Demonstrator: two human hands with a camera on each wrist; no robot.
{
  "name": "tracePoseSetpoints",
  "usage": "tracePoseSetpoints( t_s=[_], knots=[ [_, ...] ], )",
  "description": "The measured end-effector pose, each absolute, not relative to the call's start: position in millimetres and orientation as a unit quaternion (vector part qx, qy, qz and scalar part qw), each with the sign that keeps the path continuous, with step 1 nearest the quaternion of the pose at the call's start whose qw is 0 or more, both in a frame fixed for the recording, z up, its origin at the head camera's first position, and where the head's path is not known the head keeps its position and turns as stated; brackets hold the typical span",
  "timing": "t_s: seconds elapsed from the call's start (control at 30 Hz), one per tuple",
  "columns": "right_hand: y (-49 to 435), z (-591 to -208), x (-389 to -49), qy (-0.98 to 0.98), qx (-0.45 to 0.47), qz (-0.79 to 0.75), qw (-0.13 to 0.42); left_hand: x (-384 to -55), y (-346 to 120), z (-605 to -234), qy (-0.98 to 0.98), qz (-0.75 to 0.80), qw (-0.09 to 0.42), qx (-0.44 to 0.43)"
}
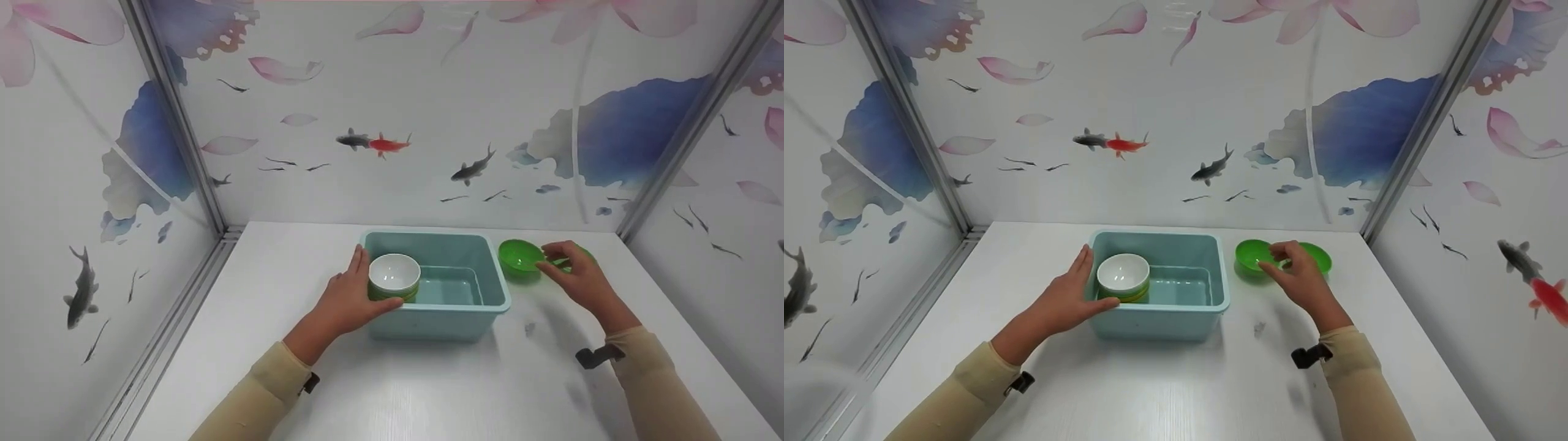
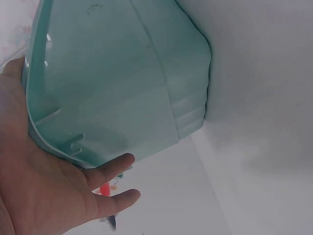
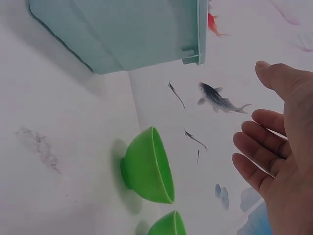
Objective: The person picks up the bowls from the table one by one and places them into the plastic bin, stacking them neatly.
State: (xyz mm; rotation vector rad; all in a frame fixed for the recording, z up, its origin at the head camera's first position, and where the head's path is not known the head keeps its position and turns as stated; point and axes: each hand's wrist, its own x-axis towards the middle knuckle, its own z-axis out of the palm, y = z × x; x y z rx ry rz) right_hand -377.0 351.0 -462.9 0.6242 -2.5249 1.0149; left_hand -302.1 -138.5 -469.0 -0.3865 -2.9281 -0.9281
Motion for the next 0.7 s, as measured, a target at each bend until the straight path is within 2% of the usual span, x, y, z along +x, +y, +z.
tracePoseSetpoints(
  t_s=[0.2,0.6,0.7],
  knots=[
    [360.8,-473.8,-381.1,-0.9,0.171,0.352,0.191,-300.5,-137.7,-467.5,-0.946,-0.301,0.02,-0.12],
    [391.8,-506.2,-393.9,-0.902,0.054,0.321,0.283,-301.8,-138.0,-469.4,-0.946,-0.301,0.024,-0.122],
    [400.8,-515.7,-399.6,-0.904,0.022,0.321,0.283,-302.6,-138.1,-470.4,-0.947,-0.298,0.024,-0.121]
  ],
)
